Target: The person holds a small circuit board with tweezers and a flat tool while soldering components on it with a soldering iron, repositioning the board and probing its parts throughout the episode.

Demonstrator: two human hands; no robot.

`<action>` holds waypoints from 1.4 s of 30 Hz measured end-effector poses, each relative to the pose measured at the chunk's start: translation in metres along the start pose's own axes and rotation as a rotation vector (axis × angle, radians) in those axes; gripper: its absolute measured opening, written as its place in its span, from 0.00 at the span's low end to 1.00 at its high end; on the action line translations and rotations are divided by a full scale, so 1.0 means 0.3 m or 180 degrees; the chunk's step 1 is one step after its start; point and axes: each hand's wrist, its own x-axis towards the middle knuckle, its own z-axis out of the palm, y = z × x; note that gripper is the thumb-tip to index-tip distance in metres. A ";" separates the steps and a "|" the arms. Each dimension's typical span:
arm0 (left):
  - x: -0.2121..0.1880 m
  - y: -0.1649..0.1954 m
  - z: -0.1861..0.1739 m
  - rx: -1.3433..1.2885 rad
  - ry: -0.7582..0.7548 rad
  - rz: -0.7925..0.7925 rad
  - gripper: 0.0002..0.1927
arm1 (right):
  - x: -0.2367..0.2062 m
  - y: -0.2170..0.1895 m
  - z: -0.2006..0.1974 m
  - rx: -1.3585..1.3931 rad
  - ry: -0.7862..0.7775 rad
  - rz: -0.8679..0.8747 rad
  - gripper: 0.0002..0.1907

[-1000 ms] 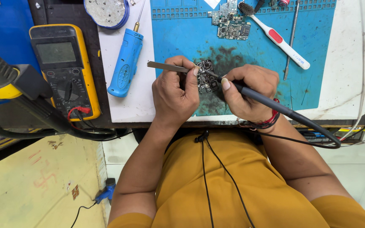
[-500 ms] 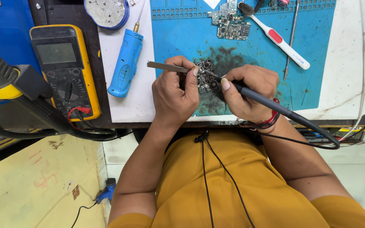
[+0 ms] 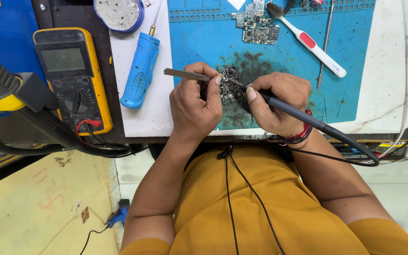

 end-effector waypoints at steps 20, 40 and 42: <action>0.001 0.002 0.000 -0.0046 -0.0031 -0.0062 0.06 | 0.000 0.000 -0.003 -0.0029 0.0001 -0.0026 0.04; 0.000 0.004 0.000 -0.0031 -0.0026 -0.0076 0.06 | -0.003 0.004 -0.002 -0.0010 0.0023 -0.0040 0.04; -0.001 0.004 -0.001 -0.0020 -0.0021 -0.0060 0.06 | -0.004 0.005 -0.002 -0.0037 0.0010 0.0006 0.04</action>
